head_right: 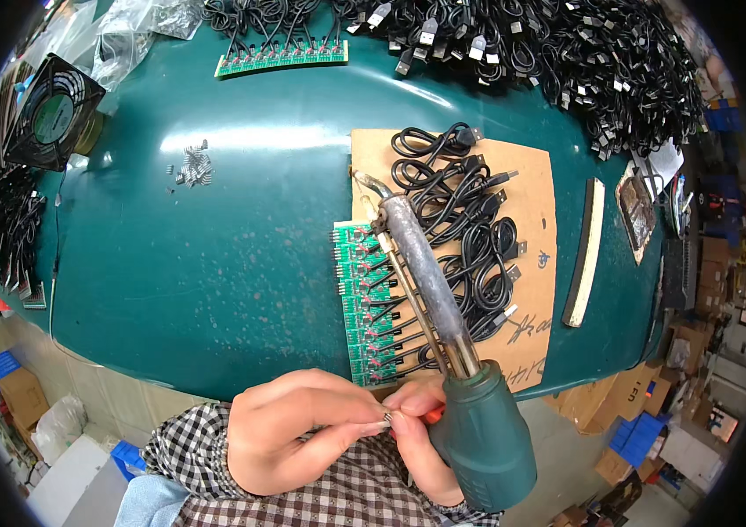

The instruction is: The person solders electronic components onto circuit boards using a soldering iron, picking up individual components from the work surface and attaching them to the board terminals.

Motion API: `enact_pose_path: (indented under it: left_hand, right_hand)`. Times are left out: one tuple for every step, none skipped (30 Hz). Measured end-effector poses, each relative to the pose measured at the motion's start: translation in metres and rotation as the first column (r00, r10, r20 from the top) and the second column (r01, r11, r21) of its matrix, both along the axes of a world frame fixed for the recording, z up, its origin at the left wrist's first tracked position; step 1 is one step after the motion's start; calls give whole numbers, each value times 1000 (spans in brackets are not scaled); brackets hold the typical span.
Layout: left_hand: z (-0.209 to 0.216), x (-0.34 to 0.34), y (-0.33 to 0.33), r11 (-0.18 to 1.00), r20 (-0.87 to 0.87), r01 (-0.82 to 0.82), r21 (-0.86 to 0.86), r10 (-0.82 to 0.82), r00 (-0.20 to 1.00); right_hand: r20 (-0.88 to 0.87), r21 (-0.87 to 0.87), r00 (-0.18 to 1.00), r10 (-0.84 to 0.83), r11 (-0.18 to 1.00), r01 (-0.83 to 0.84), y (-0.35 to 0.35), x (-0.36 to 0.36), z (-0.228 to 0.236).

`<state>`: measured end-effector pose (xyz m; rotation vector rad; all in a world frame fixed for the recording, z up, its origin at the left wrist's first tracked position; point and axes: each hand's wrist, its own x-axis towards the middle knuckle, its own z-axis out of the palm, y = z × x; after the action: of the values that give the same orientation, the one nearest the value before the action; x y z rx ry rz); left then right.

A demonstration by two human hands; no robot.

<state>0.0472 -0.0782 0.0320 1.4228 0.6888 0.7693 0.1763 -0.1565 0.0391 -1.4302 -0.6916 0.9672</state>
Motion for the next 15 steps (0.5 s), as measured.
enact_pose_path:
  left_hand:
    - [0, 0, 0, 1000, -10, -8, 30, 8, 1000]
    - [0, 0, 0, 1000, -11, -7, 30, 8, 1000]
    - [0, -1, 0, 999, -28, -12, 44, 13, 1000]
    - [1, -1, 1, 998, -46, -17, 58, 19, 999]
    - [2, 0, 0, 998, -46, -16, 58, 19, 999]
    - [2, 0, 0, 997, -64, -15, 80, 20, 998]
    - [3, 0, 0, 995, -81, -12, 102, 20, 997]
    - [3, 0, 0, 995, -79, -10, 100, 18, 997]
    - [4, -1, 1, 994, -87, -2, 112, 12, 996]
    - [5, -1, 1, 993, -96, 6, 121, 6, 995]
    - [5, -2, 1, 993, -95, 7, 117, 4, 996]
    - [5, -2, 1, 997, -89, -1, 82, 8, 996]
    - [4, -2, 2, 999, -83, -6, 50, 10, 997]
    - [8, 0, 0, 984, -76, -57, -170, 45, 996]
    - [7, -1, 0, 984, -75, -55, -171, 42, 996]
  right_hand:
    - [-2, -3, 1000, -15, 1000, 15, 0, -1, 1]
    - [-4, -7, 1000, -31, 1000, 31, 0, -2, 2]
    - [-4, -7, 999, -31, 999, 31, 0, -2, 3]
    - [4, -40, 999, -32, 999, 32, 1, -2, 4]
    - [12, -73, 999, -32, 997, 33, 1, -2, 5]
    - [12, -74, 999, -33, 997, 34, 1, -1, 3]
    - [20, -55, 999, -29, 998, 30, 0, 0, 1]
    - [27, -37, 999, -26, 999, 27, 0, 0, 0]
    - [30, -38, 999, -28, 999, 30, 2, 0, 0]
    - [33, -42, 999, -20, 999, 22, 2, -1, 0]
    - [37, -45, 999, -12, 999, 14, 2, -1, 1]
    - [38, -49, 999, -14, 999, 16, 0, -1, 1]
    - [56, -11, 998, -14, 1000, 15, 0, 0, -2]
    - [74, 27, 997, -15, 1000, 13, 0, 0, -4]
    - [76, 26, 997, -18, 1000, 16, 0, 2, -3]
